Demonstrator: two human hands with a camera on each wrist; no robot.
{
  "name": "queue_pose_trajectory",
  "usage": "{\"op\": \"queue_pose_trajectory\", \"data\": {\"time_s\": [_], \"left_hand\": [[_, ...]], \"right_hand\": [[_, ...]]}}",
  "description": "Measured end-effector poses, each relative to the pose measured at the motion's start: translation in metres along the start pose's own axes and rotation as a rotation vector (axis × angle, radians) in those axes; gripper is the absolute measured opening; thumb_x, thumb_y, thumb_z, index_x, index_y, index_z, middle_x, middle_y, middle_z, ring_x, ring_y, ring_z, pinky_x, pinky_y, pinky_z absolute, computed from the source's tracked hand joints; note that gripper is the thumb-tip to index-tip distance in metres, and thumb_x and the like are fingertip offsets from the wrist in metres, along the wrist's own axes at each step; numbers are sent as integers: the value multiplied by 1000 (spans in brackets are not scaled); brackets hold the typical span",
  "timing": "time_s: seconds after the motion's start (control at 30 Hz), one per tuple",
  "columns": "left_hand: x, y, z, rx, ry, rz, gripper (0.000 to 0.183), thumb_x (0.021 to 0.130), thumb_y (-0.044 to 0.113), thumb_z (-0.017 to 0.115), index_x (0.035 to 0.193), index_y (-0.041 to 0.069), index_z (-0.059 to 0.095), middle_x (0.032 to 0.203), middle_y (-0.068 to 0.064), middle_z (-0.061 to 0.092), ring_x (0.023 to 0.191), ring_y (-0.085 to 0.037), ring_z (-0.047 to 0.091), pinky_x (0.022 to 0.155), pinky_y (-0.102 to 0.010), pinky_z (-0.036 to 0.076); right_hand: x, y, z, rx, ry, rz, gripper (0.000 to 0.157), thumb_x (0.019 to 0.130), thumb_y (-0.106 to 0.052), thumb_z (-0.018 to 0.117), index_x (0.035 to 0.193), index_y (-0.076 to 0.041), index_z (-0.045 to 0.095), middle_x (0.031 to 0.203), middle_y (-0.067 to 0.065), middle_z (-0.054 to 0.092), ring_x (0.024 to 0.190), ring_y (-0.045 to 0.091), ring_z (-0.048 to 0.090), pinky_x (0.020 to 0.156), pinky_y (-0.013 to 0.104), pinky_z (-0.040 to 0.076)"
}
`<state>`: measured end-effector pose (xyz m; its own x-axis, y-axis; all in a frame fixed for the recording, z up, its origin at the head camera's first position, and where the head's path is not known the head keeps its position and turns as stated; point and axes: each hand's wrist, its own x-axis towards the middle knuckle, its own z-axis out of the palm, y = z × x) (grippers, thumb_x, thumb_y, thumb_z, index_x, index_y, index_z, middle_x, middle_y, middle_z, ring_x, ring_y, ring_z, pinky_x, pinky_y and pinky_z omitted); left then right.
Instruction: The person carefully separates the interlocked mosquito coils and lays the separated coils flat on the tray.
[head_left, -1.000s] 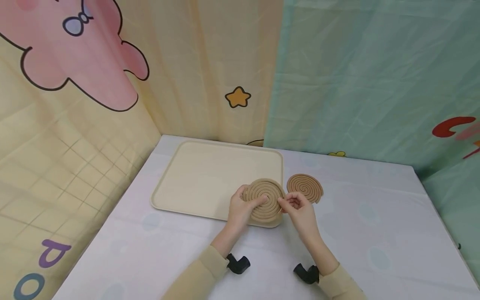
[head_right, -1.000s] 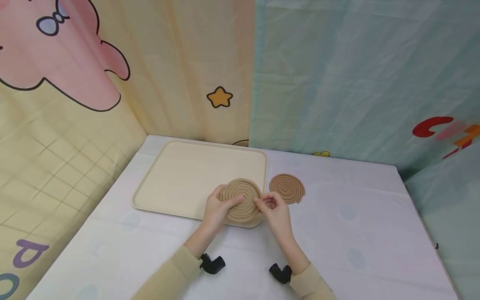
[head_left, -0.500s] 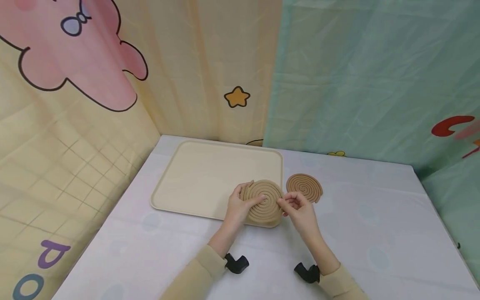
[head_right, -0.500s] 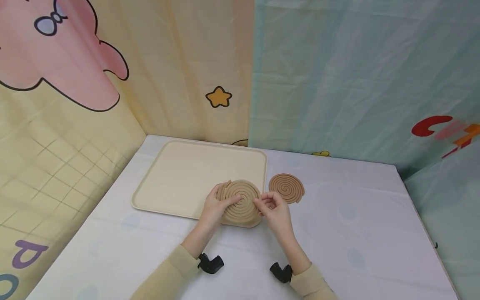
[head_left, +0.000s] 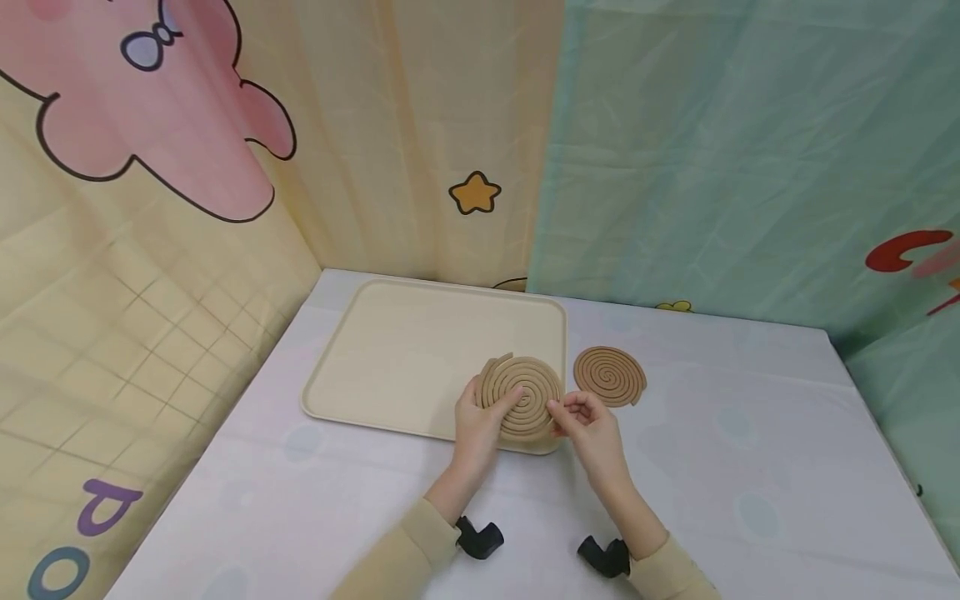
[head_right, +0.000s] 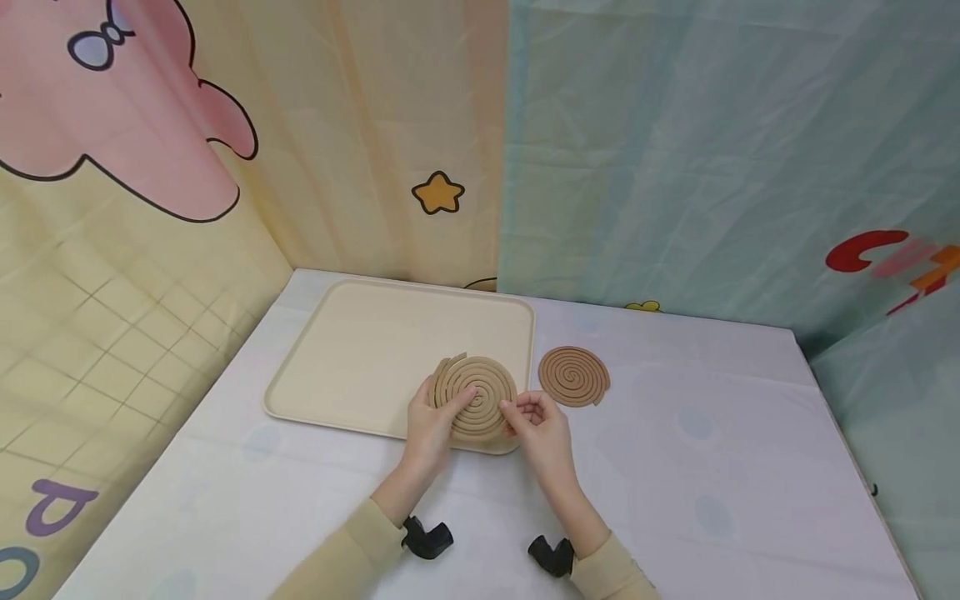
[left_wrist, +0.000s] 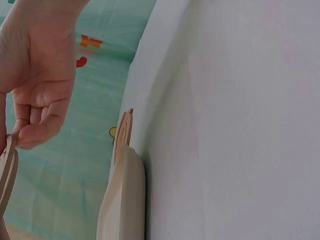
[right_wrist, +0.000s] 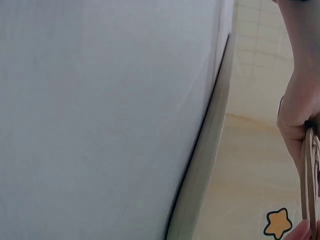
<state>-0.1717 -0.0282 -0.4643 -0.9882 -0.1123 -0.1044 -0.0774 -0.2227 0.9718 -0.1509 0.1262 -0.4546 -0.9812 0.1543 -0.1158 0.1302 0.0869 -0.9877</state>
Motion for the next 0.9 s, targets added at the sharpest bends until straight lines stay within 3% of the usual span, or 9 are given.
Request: {"op": "queue_pose_trajectory", "data": {"time_s": [0.17,0.33,0.57,0.73,0.9], "left_hand": [[4,5,-6,164,-83,57,47,79,24,83,119,10,64,110,-7,71,98,-14,68,85,-23,57],[6,10,-11,347,-186,71,47,78,28,84,119,12,67,103,-6,72,85,-9,64,76,-24,55],[7,14,-13,450,-294,68,43,79,30,83,115,14,68,98,-4,71,83,-10,61,76,-28,54],[9,14,-14,415,-323,6,46,79,29,83,118,11,66,100,-5,70,83,-10,62,75,-26,54],[7,7,-11,259,-268,-83,51,80,24,83,123,5,62,112,-10,69,94,-14,65,84,-26,55]], "right_hand": [[3,-7,-10,-119,-21,-58,25,88,-15,74,102,0,60,82,2,63,70,7,61,68,25,57],[6,-14,-18,-291,-17,-166,24,86,-17,77,101,-2,66,89,8,65,77,9,58,68,19,53],[10,-20,-22,-400,-52,-193,21,84,-11,78,100,-3,67,86,7,64,78,13,56,67,16,49],[12,-23,-24,-371,-108,-142,24,85,-14,77,103,-1,66,87,8,63,75,10,56,65,20,52],[13,-22,-24,-214,-124,-25,27,88,-14,74,106,3,62,86,5,61,70,9,57,65,24,55]]}}
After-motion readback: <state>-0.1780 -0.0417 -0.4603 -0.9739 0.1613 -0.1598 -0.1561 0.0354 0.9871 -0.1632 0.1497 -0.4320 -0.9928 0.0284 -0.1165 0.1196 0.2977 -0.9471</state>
